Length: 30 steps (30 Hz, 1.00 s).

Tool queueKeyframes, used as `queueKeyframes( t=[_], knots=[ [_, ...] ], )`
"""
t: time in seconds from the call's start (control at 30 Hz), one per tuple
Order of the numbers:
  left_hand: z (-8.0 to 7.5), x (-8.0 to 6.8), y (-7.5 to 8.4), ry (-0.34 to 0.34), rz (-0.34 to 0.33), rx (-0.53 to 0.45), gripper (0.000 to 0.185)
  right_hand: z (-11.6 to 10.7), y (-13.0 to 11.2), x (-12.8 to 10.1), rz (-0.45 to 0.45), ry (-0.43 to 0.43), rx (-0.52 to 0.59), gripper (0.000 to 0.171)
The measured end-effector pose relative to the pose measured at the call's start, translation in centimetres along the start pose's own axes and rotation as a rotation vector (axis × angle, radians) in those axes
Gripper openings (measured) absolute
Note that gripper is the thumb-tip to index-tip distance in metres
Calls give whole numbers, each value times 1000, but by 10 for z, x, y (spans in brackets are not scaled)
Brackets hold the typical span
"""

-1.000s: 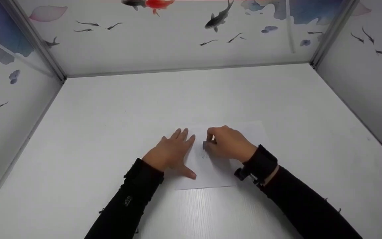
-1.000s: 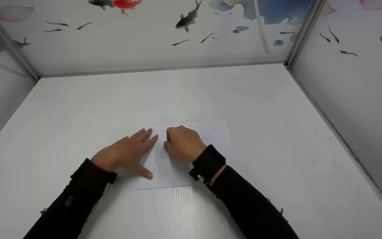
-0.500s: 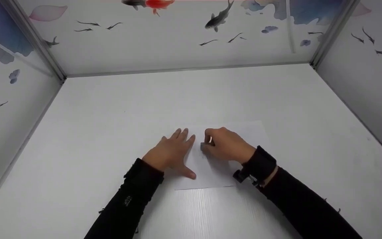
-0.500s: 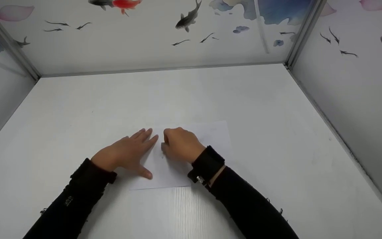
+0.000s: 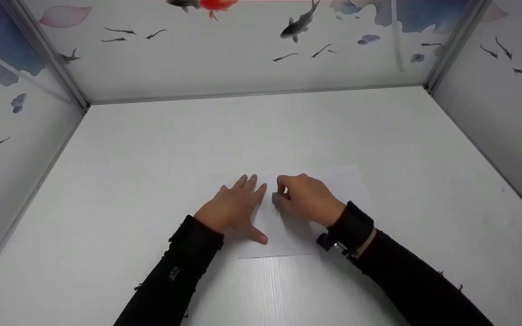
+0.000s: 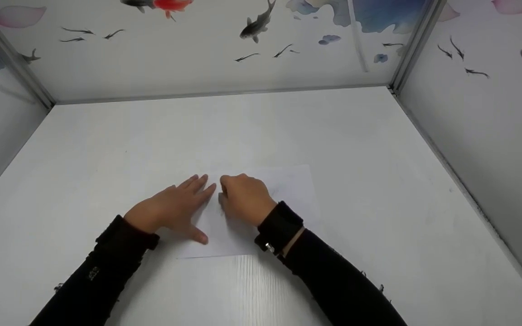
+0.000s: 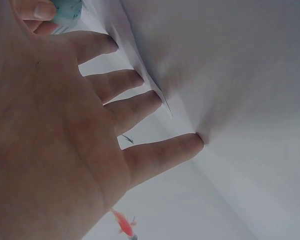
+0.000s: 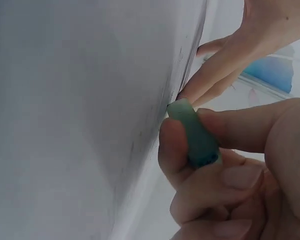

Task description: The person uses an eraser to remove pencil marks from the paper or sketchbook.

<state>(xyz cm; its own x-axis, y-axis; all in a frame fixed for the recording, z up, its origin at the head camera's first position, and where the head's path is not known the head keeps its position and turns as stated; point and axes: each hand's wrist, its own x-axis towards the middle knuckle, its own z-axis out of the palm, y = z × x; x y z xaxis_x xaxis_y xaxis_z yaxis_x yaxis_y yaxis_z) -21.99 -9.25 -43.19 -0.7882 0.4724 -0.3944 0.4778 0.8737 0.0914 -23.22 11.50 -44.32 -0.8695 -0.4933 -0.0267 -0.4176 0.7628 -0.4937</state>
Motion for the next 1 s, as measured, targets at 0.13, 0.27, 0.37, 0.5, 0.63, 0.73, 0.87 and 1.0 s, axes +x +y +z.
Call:
queueKeyframes(
  t=[0.13, 0.27, 0.37, 0.5, 0.63, 0.73, 0.87, 1.0],
  knots=[
    [0, 0, 0, -5, 1, -9, 130, 1, 0, 1, -15, -36, 33, 11],
    [0, 0, 0, -4, 1, -12, 129, 0, -1, 1, -12, -36, 33, 11],
    [0, 0, -1, -8, 1, 0, 130, -1, -2, 0, -49, -73, 57, 9],
    [-1, 1, -1, -16, 2, 12, 130, -3, -2, -1, -56, -63, 49, 11],
    [0, 1, -2, -13, 8, 10, 130, -4, -3, -1, -90, -90, 38, 10],
    [0, 0, -3, -6, 11, -8, 130, -4, -3, -1, -75, -64, 32, 11],
    [1, -1, -3, -1, 14, -23, 129, -3, -3, -1, -109, -53, 25, 11],
    [1, -1, -2, 3, 20, -24, 129, -3, -1, -2, -95, -58, 33, 11]
  ],
)
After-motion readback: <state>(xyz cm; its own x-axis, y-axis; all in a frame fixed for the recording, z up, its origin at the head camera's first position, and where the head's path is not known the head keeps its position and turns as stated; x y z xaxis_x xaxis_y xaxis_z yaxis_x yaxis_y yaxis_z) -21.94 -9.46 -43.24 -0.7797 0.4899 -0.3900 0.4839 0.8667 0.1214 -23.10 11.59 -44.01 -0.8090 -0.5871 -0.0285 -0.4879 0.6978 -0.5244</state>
